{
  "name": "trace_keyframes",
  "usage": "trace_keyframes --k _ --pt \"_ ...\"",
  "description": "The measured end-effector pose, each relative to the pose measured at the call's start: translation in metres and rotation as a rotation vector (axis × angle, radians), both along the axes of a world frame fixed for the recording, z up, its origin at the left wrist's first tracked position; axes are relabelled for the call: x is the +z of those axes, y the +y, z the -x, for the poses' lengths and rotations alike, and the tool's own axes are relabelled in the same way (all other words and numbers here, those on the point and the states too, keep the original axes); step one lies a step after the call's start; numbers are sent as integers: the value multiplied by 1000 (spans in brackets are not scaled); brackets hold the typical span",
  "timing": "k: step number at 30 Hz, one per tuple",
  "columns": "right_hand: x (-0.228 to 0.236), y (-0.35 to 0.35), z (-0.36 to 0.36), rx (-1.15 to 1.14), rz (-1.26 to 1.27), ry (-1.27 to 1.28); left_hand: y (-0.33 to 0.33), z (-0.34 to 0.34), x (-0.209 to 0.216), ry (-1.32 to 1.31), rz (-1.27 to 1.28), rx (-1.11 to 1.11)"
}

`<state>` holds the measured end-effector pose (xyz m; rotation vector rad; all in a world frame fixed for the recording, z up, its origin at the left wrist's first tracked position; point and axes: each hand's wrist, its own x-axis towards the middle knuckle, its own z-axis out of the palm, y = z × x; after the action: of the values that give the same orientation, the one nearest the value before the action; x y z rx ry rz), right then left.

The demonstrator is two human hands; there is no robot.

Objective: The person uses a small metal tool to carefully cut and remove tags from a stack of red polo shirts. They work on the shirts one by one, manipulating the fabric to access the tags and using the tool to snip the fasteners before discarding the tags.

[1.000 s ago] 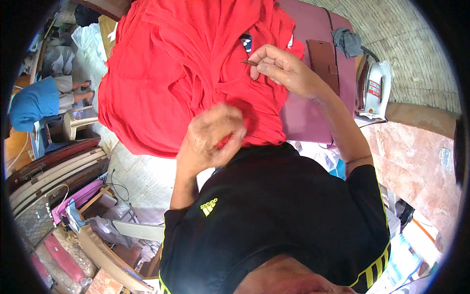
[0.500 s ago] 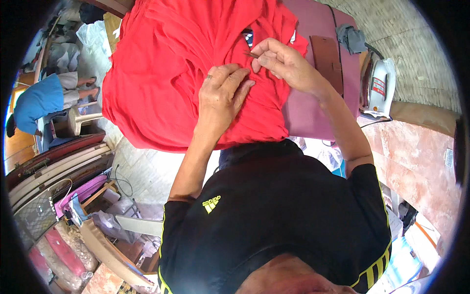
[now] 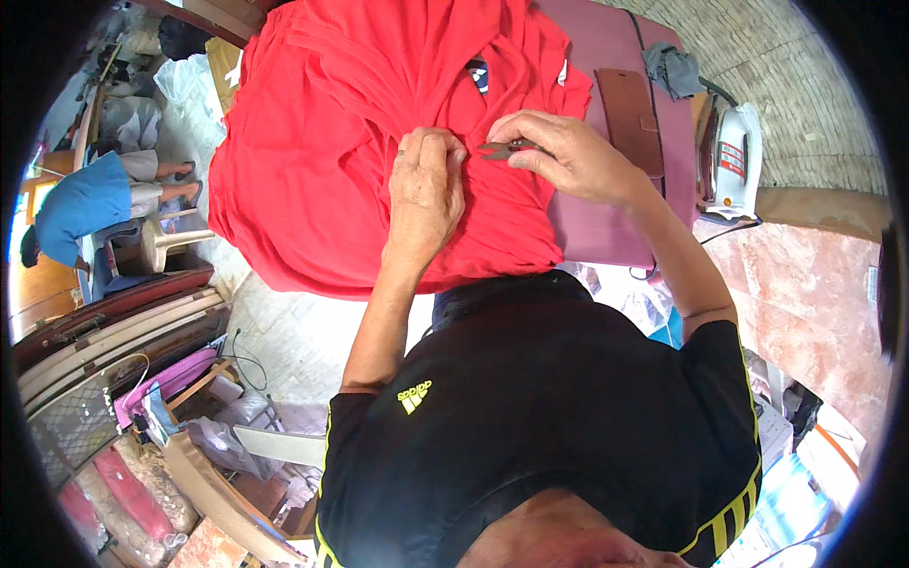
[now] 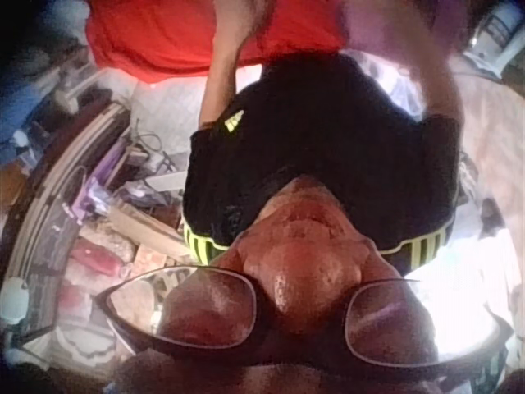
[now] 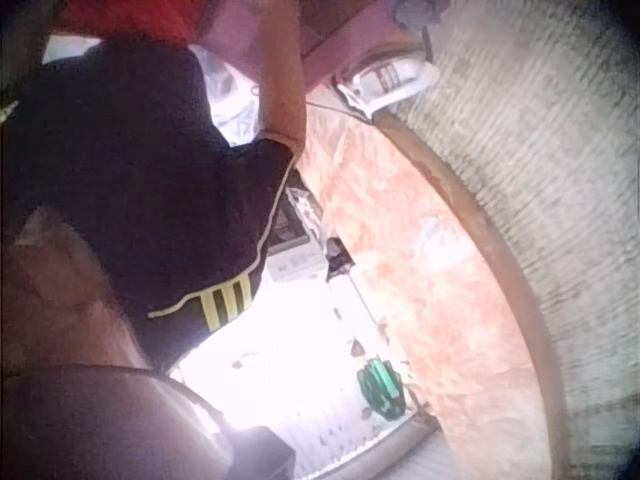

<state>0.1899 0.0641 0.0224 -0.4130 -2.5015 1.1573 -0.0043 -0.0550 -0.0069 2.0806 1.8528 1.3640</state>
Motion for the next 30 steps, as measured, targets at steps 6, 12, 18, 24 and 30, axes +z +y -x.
trace_keyframes --k 6,12,18,24,30 --pt "13 -11 14 -63 -274 -70 -2 -1 -4 33 -36 4" --pt "19 -10 22 -46 -332 -149 -1 -2 -1 76 -2 15" --pt "7 -1 12 0 -168 -39 -1 1 -9 -79 -56 3" --pt "-6 6 7 -188 517 178 0 2 4 -187 -160 -33" --pt "-11 10 14 -185 554 204 9 -12 17 -34 -93 26"
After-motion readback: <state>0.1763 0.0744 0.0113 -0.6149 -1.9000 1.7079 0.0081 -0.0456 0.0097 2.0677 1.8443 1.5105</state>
